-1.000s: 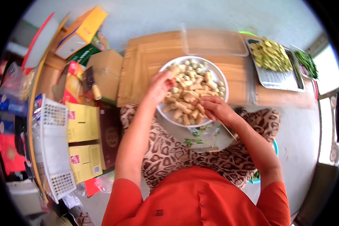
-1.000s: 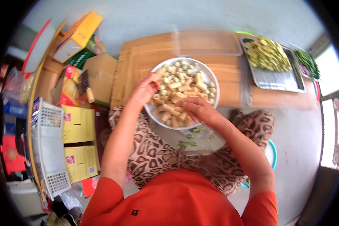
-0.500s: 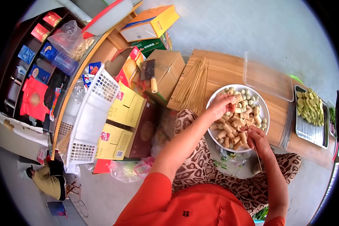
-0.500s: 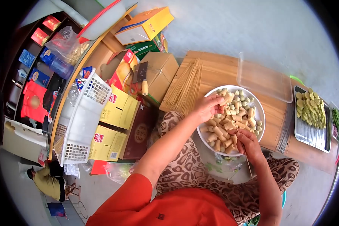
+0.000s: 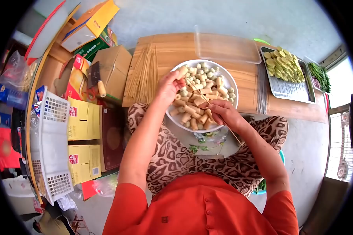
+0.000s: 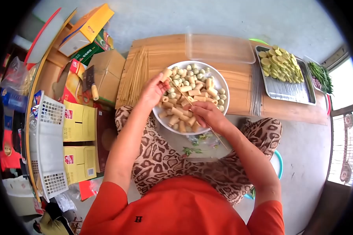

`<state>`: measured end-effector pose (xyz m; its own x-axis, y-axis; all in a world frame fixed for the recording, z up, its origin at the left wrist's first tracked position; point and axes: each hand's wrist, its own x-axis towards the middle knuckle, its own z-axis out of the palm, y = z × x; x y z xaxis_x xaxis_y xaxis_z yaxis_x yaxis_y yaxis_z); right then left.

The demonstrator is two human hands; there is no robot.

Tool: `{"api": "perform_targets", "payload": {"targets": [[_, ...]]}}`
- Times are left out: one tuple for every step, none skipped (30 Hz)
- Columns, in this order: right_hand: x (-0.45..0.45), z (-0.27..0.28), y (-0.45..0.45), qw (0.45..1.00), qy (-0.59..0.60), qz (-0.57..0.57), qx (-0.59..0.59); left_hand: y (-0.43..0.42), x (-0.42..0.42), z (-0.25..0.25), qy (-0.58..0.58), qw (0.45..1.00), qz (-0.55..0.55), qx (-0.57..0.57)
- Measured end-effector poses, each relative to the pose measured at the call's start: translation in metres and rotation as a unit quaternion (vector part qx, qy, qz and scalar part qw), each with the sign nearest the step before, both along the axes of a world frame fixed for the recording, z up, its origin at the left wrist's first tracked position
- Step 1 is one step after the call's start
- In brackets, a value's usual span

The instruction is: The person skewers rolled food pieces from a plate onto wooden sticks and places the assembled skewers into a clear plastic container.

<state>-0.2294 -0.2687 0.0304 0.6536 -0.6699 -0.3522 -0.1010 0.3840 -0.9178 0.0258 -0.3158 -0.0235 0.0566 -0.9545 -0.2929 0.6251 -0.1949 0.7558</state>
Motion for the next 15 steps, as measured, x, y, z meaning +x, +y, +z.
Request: {"api": "perform_targets", "payload": {"targets": [[0.0001,0.0021,0.0007,1.0,-0.006,-0.002,0.005,-0.0006,0.0005,0.0006,-0.004,1.0,0.005,0.004],[0.0002,0.0032,0.0011,1.0,-0.014,-0.003,0.011,-0.0001,0.0008,0.0009,-0.007,1.0,0.002,-0.002],[0.0002,0.0033,0.0012,1.0,-0.012,-0.004,0.012,0.0004,-0.0003,0.0025,-0.005,1.0,0.001,-0.001],[0.0,0.0033,0.0014,1.0,-0.012,-0.003,0.015,0.0004,-0.0016,0.004,-0.009,1.0,0.007,0.0],[-0.0006,0.0031,0.0012,1.0,-0.013,-0.001,0.017,0.0001,-0.0023,0.0045,-0.013,1.0,0.013,0.001],[-0.0014,0.0023,0.0005,1.0,-0.012,0.001,0.021,-0.0005,-0.0015,0.0039,-0.013,1.0,0.011,0.0],[-0.0016,0.0019,0.0004,1.0,-0.011,0.0,0.022,-0.0012,-0.001,0.0035,-0.012,1.0,0.01,0.001],[-0.0019,0.0015,0.0006,1.0,-0.011,-0.001,0.022,-0.002,-0.0011,0.0027,-0.008,1.0,0.021,0.005],[-0.0014,0.0015,0.0006,1.0,-0.012,-0.001,0.021,-0.0021,-0.001,0.0032,-0.006,0.999,0.033,0.01],[-0.0011,0.0022,0.0006,1.0,-0.012,-0.002,0.022,-0.0014,-0.0013,0.0041,-0.006,0.999,0.033,0.007],[-0.001,0.0034,0.0005,1.0,-0.008,-0.002,0.021,-0.0012,-0.0011,0.004,-0.006,0.999,0.032,0.008],[-0.0009,0.0041,0.0004,1.0,-0.004,-0.002,0.019,-0.0011,-0.0004,0.0035,-0.006,1.0,0.021,0.005],[-0.0009,0.0034,0.0003,1.0,-0.004,-0.002,0.019,-0.0011,-0.0002,0.0029,-0.007,1.0,0.011,0.001],[-0.0006,0.0017,0.0001,1.0,-0.006,-0.005,0.024,-0.0011,-0.0004,0.0021,-0.006,1.0,0.011,0.001],[-0.0004,0.0004,0.0,1.0,-0.007,-0.007,0.028,-0.0008,-0.0008,0.0019,-0.01,1.0,0.012,-0.002]]}}
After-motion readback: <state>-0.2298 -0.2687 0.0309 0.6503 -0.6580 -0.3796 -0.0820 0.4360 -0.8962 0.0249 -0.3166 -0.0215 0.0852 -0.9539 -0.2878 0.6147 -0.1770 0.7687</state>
